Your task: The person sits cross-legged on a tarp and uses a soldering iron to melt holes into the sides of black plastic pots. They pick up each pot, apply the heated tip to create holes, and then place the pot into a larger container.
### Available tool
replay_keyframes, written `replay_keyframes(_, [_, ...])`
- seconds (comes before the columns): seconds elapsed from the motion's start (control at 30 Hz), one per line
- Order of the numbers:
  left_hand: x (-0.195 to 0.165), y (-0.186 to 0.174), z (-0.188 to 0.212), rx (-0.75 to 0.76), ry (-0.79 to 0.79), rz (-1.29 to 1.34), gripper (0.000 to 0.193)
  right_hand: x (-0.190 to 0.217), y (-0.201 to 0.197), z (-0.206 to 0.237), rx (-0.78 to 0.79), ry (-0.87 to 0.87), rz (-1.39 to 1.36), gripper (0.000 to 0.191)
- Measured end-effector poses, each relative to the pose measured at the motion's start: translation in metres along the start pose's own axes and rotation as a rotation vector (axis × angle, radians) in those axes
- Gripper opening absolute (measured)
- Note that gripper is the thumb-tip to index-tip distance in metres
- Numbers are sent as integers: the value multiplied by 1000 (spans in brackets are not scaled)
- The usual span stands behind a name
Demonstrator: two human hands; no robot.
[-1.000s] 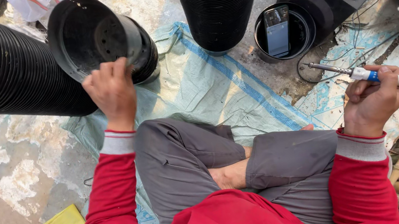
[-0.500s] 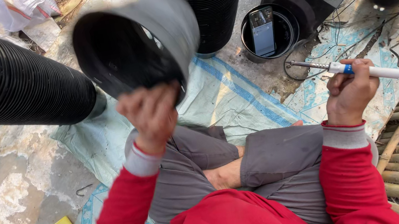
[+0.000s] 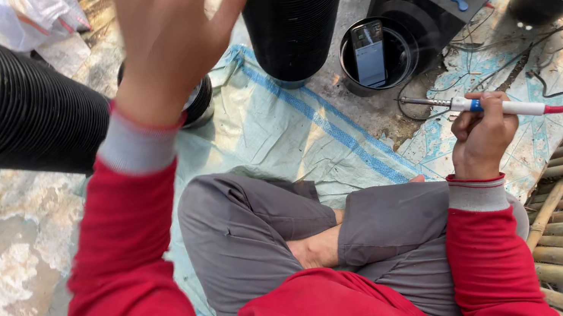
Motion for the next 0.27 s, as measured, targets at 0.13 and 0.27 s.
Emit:
replay_keyframes(0.13, [17,-78,125,73,-183,-115,28,-6,-15,-6,-3,51,-3,19])
replay_keyframes(0.27, [42,-176,334,419,-592,-493,28,-36,-21,-2,64,212,-43,29])
Point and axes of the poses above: each hand's wrist, its own z-axis away from the middle knuckle, its own y-axis out of the palm, x = y × z, the point moved 6 cm from there along -z, towards the middle knuckle, and after that the axes turned 6 degrees about -z, right-handed, at the moved point
